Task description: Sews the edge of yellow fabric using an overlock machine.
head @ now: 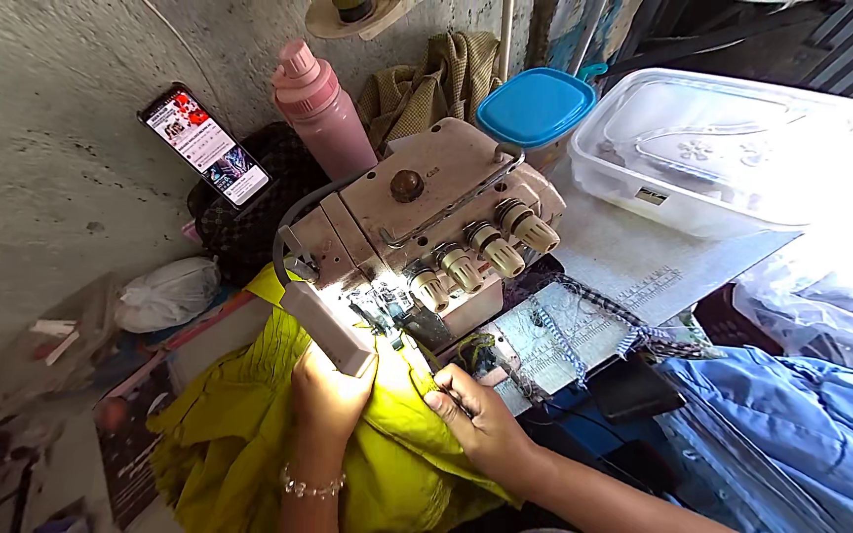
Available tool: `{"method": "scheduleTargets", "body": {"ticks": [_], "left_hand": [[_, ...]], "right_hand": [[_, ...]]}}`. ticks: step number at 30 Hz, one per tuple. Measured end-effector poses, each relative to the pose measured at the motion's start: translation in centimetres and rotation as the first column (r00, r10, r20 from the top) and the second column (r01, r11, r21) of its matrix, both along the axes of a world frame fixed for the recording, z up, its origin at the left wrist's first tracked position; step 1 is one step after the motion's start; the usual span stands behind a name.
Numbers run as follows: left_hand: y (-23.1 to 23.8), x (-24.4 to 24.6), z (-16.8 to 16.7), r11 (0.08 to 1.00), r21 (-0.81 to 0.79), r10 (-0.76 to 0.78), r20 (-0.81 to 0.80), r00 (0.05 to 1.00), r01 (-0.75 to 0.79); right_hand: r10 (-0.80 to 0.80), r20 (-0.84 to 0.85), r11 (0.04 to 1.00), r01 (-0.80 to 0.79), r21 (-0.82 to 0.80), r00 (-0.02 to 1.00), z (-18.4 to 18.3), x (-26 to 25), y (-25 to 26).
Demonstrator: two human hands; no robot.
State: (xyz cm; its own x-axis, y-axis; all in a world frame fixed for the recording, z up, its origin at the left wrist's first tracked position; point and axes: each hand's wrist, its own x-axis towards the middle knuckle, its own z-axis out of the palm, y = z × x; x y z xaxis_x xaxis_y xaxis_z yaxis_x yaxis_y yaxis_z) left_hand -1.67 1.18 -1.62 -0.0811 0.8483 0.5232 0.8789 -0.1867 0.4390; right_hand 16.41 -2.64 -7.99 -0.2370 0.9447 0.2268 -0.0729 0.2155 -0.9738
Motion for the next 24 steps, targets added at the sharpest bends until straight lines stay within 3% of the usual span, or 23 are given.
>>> {"method": "scheduleTargets", "body": {"ticks": [5, 9, 12, 15, 20, 22, 24], "left_hand": [[0.6, -0.5, 0.3, 1.000, -0.012, -0.014, -0.016, 1.000, 0.014], [-3.7, 0.0, 0.6, 0.994, 0.104, -0.026, -0.003, 1.000, 0.026], [-9.5, 0.8, -0.1, 0.997, -0.052, -0.052, 0.186, 0.981, 0.063], [-11.0, 2.4, -2.2, 0.954, -0.258, -0.033, 0.413, 0.910, 0.152], [-9.7, 2.2, -1.8, 0.982, -0.117, -0.061, 0.551, 0.832, 0.149], [-9.9, 0.2, -0.8, 0.995, -0.075, -0.023, 0.492, 0.870, 0.069], [-10.9, -2.2, -0.5, 0.980, -0.154, 0.157, 0.233, 0.960, -0.123]], "right_hand": [[-0.003, -0.041, 0.999, 0.001, -0.034, 0.999, 0.2, -0.1, 0.1], [0.023, -0.191, 0.989, -0.051, -0.142, 0.981, -0.1, 0.5, -0.5], [0.062, -0.283, 0.950, -0.144, -0.277, 0.957, -0.2, 2.2, -1.0], [0.107, -0.288, 0.935, -0.195, -0.296, 0.952, -0.1, 2.8, -1.1], [0.116, -0.133, 0.978, -0.136, -0.159, 0.984, 0.7, 2.4, -1.6], [0.065, -0.088, 0.989, -0.076, -0.127, 0.994, 0.9, 2.4, -2.2], [0.046, -0.049, 0.985, -0.053, -0.163, 0.998, 0.1, 2.2, -2.4]]}}
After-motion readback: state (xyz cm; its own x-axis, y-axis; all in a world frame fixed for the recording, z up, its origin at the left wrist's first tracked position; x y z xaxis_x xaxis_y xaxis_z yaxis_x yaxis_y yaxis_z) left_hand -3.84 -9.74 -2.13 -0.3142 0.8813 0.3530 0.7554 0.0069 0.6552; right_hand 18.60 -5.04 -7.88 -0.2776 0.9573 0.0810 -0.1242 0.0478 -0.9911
